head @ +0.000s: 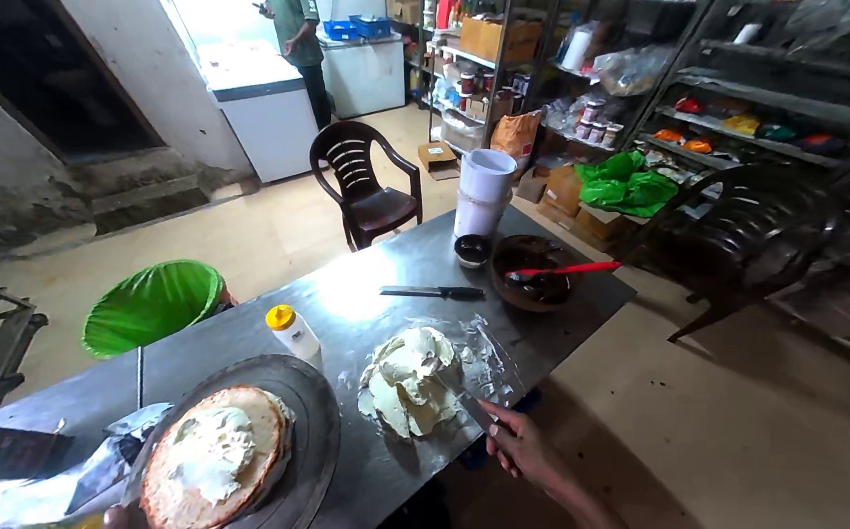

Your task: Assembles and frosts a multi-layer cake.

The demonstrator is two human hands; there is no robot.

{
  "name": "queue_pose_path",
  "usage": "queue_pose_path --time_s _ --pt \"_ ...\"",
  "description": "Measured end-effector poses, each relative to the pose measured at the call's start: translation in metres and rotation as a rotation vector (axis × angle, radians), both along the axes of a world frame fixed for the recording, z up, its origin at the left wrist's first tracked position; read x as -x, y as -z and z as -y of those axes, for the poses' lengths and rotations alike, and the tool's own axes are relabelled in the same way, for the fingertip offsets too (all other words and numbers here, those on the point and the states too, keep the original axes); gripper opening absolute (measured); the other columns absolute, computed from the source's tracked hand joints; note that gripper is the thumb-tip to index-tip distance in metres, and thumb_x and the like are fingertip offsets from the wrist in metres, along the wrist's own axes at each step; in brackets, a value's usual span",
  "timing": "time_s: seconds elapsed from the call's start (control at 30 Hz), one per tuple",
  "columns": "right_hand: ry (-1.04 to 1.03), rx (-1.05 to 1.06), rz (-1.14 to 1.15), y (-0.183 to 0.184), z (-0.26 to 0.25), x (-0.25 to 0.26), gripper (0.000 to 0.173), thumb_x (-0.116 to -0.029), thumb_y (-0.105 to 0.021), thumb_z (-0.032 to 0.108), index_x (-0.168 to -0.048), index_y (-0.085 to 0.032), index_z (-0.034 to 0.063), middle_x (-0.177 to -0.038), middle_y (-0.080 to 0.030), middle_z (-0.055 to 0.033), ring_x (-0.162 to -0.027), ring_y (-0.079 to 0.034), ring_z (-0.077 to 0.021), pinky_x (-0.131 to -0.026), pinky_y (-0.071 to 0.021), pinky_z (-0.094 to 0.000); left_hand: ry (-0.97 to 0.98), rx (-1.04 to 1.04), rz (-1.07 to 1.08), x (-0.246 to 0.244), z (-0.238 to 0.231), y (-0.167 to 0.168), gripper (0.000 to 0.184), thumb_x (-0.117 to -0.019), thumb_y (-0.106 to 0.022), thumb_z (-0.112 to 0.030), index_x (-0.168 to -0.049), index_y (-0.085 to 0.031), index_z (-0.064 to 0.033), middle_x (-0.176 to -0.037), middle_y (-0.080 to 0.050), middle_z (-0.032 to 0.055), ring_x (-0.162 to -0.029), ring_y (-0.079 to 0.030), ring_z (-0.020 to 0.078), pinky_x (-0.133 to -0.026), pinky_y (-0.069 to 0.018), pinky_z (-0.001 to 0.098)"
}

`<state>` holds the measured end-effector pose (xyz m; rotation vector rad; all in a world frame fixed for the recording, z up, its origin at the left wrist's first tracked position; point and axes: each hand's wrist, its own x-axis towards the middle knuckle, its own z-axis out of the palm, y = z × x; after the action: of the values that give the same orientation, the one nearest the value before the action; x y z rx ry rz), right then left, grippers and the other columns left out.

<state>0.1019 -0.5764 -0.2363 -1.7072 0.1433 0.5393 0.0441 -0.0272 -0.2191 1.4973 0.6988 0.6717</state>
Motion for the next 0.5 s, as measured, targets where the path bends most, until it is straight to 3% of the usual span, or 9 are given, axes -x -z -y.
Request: queue_pose_path --time_s 0.03,0.1,0.2,0.3,0.37,0.43,0.5 --pt "-0.017 0.077 0.055 -0.005 0.000 -0.001 0.050 -0.1064 -0.045 0.017 -0.157 -0.044 0.0182 -0.084 -0.070 -0.0066 -0.053 -0.059 -0.0161 -0.050 -0.0524 -0.0329 0.036 -0.003 0.006 0.001 -0.003 0.001 0.031 -0.1090 -0.041 -0.026 -0.107 -0.065 -0.0048 -0.087 -0.066 -0.0059 -0.082 -0.065 0.0016 -0.082 -0.0557 0.0261" --pt "-0.039 0.147 0.116 -0.022 -0.004 0.001 0.051 -0.1061 -0.044 0.017 -0.157 -0.045 0.0185 -0.086 -0.072 -0.0056 -0.054 -0.061 -0.0164 -0.051 -0.0541 -0.0337 0.021 -0.009 -0.030 0.003 0.007 -0.007 0.031 -0.1093 -0.039 -0.027 -0.108 -0.063 -0.0062 -0.084 -0.063 -0.0095 -0.076 -0.061 -0.0029 -0.076 -0.0542 0.0214" --pt "-0.133 0.073 0.189 -0.062 -0.030 0.010 0.052 -0.1053 -0.044 0.012 -0.157 -0.044 0.0173 -0.095 -0.074 -0.0079 -0.060 -0.064 -0.0178 -0.053 -0.0564 -0.0344 -0.060 -0.004 -0.112 0.003 0.026 -0.023 0.036 -0.1100 -0.043 -0.031 -0.109 -0.066 -0.0028 -0.084 -0.064 -0.0036 -0.071 -0.060 0.0002 -0.070 -0.0545 0.0240" --pt "-0.240 -0.030 0.401 -0.118 -0.078 0.024 0.048 -0.1045 -0.044 0.004 -0.153 -0.047 0.0052 -0.106 -0.073 -0.0091 -0.070 -0.066 -0.0141 -0.060 -0.0578 -0.0301 -0.083 0.075 -0.092 0.002 0.031 -0.031 0.038 -0.1105 -0.043 -0.029 -0.104 -0.066 -0.0007 -0.079 -0.065 0.0020 -0.067 -0.062 0.0065 -0.066 -0.0567 0.0282" --pt "-0.268 -0.021 0.678 -0.147 -0.111 0.029 0.043 -0.1038 -0.049 0.004 -0.146 -0.054 0.0005 -0.113 -0.071 -0.0115 -0.084 -0.067 -0.0114 -0.072 -0.0580 -0.0273 -0.069 0.122 -0.083 0.003 0.029 -0.032 0.040 -0.1110 -0.041 -0.030 -0.104 -0.067 -0.0003 -0.080 -0.066 0.0047 -0.068 -0.063 0.0094 -0.065 -0.0571 0.0307" --pt "-0.240 0.088 0.924 -0.168 -0.143 0.034 0.039 -0.1047 -0.053 0.011 -0.143 -0.060 0.0081 -0.115 -0.067 -0.0142 -0.097 -0.065 -0.0132 -0.084 -0.0578 -0.0279 -0.047 0.160 -0.050 0.004 0.028 -0.031 0.041 -0.1112 -0.040 -0.031 -0.105 -0.068 -0.0009 -0.083 -0.067 0.0050 -0.073 -0.065 0.0094 -0.069 -0.0580 0.0303" --pt "-0.228 0.311 1.075 -0.169 -0.170 0.036 0.040 -0.1037 -0.053 0.016 -0.143 -0.063 0.0203 -0.114 -0.065 -0.0162 -0.100 -0.064 -0.0187 -0.085 -0.0577 -0.0338 -0.018 0.216 -0.011 0.006 0.028 -0.029 0.042 -0.1117 -0.038 -0.031 -0.108 -0.067 -0.0002 -0.088 -0.068 0.0065 -0.079 -0.066 0.0102 -0.075 -0.0579 0.0308"
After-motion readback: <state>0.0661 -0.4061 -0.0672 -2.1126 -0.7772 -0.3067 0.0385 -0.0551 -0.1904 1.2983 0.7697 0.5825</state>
